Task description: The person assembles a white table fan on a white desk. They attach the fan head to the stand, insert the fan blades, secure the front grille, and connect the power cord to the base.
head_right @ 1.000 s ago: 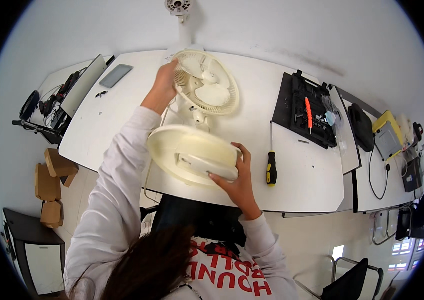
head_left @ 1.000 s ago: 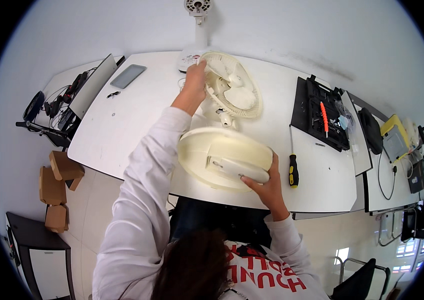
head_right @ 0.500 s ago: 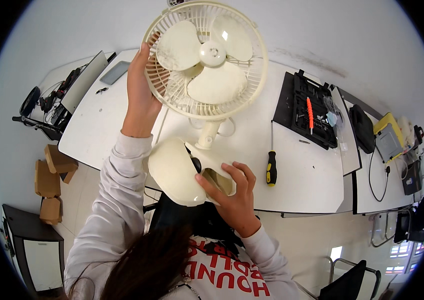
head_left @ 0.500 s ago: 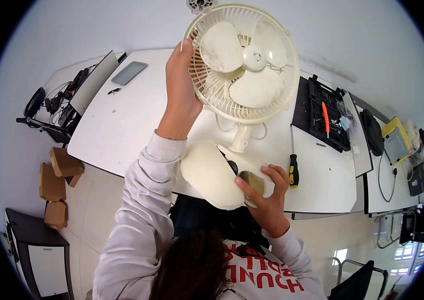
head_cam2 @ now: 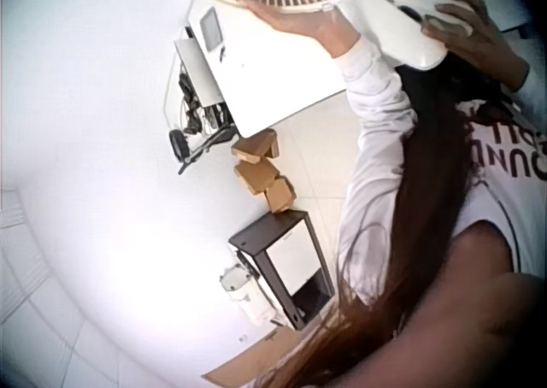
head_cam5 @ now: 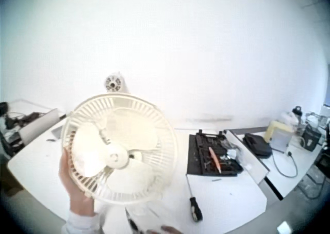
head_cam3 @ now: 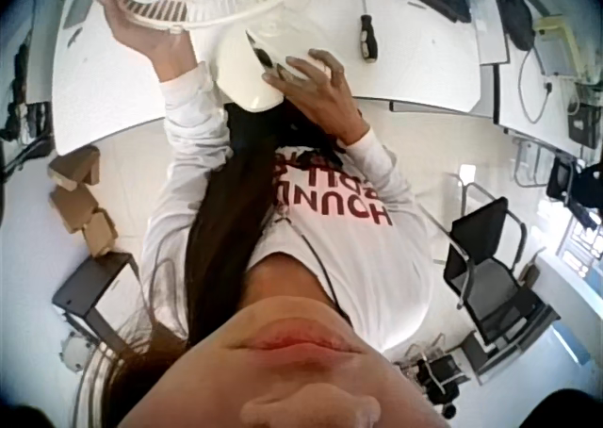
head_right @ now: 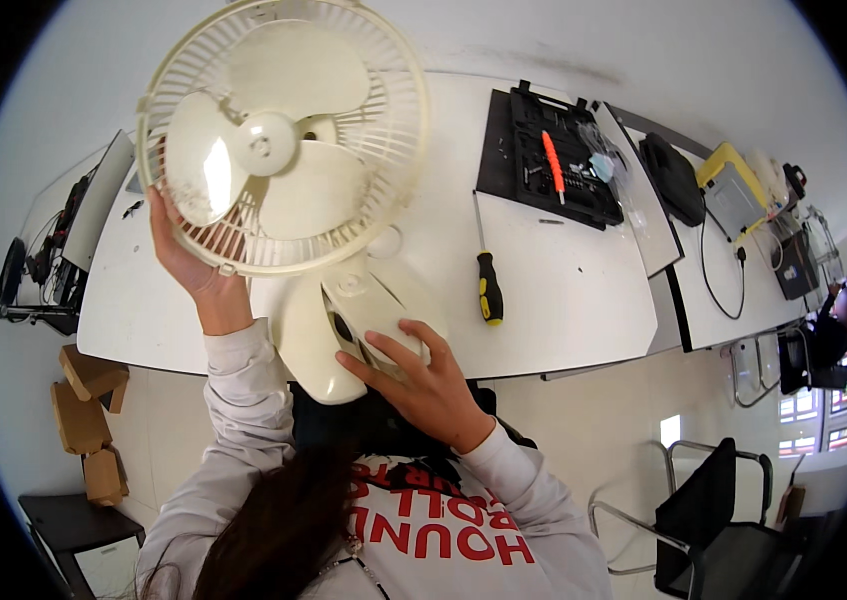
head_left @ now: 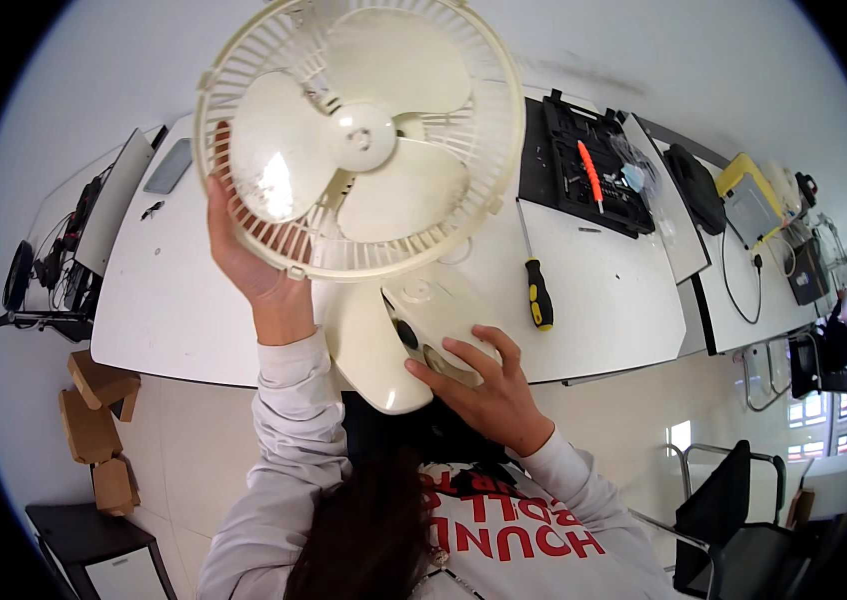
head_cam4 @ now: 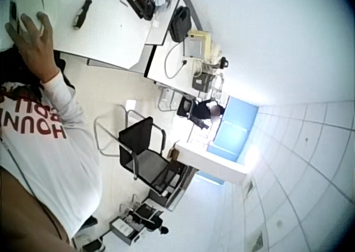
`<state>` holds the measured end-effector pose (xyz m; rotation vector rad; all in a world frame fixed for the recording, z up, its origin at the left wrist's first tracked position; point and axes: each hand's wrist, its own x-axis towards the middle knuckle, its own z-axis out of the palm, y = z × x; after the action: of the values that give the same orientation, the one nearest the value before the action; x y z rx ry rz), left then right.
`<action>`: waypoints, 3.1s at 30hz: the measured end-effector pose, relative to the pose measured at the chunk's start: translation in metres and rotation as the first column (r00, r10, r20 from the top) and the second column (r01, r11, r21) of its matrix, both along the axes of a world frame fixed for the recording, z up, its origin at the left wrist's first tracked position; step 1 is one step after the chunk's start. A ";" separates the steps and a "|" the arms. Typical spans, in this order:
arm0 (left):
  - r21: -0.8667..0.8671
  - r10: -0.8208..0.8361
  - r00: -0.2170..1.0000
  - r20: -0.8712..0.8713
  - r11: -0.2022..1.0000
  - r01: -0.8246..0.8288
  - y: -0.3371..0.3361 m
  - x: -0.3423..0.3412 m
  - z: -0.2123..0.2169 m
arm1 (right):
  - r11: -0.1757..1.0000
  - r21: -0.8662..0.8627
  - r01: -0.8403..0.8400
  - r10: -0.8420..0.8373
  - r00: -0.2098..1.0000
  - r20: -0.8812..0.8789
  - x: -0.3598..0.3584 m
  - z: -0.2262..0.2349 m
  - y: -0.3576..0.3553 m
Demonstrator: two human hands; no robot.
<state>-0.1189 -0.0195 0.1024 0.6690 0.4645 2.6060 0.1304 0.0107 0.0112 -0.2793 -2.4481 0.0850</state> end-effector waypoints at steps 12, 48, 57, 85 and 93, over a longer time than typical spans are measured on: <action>-0.146 0.149 0.979 0.139 0.981 -0.128 -0.025 0.009 -0.043 | 0.994 -0.044 0.098 -0.090 0.983 0.160 -0.004 -0.020 -0.011; -0.200 -0.015 0.978 -0.206 0.979 -0.027 -0.044 -0.002 -0.013 | 0.474 -0.874 -0.109 -0.047 0.988 -0.148 -0.065 0.011 0.037; -0.199 0.134 0.989 -0.064 0.969 -0.144 -0.050 0.010 -0.019 | 0.647 -0.757 -0.089 -0.070 0.982 -0.176 -0.069 0.010 0.033; -0.546 -0.533 0.236 -0.813 0.553 -0.630 -0.069 0.042 -0.120 | 0.609 -0.780 -0.143 -0.085 0.966 -0.243 -0.066 -0.002 0.037; -0.533 -0.487 0.279 -0.828 0.526 -0.663 -0.065 0.054 -0.128 | 0.576 -0.815 -0.067 -0.016 0.996 -0.093 -0.070 -0.002 0.039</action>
<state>-0.0647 -0.0844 -0.0257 1.7937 2.0758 1.1558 0.0605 0.0492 0.0095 -0.6214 -2.1437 1.2547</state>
